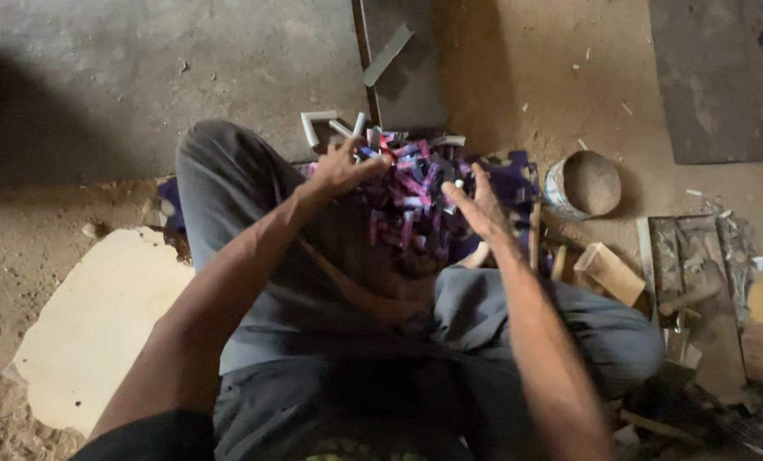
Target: The person sits on the floor and hammers small flat metal strips on a steel anvil block, bending and shaping each piece, then sets the shaped strip aside with finished pieces. They pick new strips one at a time from a pile of raw and wrapped pieces beside them and repeat the hammering cycle.
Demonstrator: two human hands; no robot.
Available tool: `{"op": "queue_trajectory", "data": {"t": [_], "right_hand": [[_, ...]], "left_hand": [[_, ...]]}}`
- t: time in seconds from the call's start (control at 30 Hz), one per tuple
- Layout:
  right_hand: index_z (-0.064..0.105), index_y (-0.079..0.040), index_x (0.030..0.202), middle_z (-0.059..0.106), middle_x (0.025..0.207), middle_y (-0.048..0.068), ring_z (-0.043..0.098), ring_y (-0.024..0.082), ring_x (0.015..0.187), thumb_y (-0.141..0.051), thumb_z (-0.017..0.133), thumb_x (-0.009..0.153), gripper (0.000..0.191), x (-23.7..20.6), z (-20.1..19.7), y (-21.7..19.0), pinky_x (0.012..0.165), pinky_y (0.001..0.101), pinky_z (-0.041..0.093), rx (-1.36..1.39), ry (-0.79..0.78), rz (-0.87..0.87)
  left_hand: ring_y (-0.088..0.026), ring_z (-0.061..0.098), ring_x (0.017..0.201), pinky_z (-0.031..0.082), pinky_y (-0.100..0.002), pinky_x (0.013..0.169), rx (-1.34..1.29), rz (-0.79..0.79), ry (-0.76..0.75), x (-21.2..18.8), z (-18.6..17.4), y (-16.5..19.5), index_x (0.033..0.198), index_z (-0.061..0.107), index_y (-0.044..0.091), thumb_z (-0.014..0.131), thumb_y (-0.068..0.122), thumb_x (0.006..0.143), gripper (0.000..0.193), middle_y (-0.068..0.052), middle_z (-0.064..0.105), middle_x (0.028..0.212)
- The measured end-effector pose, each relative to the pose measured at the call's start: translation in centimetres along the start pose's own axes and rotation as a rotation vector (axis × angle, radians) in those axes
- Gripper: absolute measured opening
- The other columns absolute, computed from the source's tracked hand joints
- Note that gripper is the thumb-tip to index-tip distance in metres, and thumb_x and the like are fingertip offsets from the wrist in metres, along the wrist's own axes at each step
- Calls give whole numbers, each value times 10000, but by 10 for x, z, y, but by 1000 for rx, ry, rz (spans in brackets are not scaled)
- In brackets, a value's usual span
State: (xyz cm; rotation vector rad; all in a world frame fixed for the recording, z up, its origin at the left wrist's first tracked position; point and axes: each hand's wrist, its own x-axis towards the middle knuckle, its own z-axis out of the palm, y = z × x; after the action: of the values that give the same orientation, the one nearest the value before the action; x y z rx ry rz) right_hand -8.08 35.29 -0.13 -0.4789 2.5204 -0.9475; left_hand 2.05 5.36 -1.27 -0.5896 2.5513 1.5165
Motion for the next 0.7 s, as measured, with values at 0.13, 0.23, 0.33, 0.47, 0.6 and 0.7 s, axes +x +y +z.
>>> {"op": "queue_trajectory", "data": {"t": [0.13,0.23,0.33,0.47,0.6,0.7], "right_hand": [[353,-16,1575,421,1592,231,429,344,1459,-670,706,822,1057,24,26,-2,1177,414,341,94,59,78],[402,-23,1547,520,1525,221,523,324,1409,-637,735,791,1029,35,31,-4,1155,402,406,185,170,3],[449,-68,1542,529,1527,212,507,346,1402,-585,758,781,970,42,27,0,1141,425,400,48,230,42],[404,-81,1557,508,1526,219,503,342,1406,-605,784,755,1031,45,20,11,1150,418,399,109,195,115],[343,-48,1565,431,1570,253,425,378,1449,-628,840,738,1126,53,12,24,1161,446,359,139,204,-18],[383,-64,1552,456,1535,252,447,387,1421,-636,845,714,1115,53,10,32,1146,460,382,164,246,-3]], "left_hand": [[-438,471,1371,416,-499,1115,16,33,-13,14,2,1,1518,458,148,644,772,775,988,-282,419,1487],[-400,525,1336,422,-492,1115,27,76,16,25,10,12,1535,429,151,623,752,740,1015,-260,424,1509],[-424,401,1449,399,-481,1142,-30,182,-37,37,29,23,1499,469,117,647,774,763,1002,-286,279,1624],[-464,255,1524,285,-509,1194,70,211,-38,52,55,36,1585,328,15,639,791,797,1148,-312,199,1653],[-442,292,1510,297,-478,1201,45,134,-75,56,66,42,1563,338,-8,621,818,737,1203,-294,189,1663],[-449,267,1522,286,-485,1195,39,128,-49,50,75,53,1559,353,-14,655,791,758,1175,-294,179,1667]]}}
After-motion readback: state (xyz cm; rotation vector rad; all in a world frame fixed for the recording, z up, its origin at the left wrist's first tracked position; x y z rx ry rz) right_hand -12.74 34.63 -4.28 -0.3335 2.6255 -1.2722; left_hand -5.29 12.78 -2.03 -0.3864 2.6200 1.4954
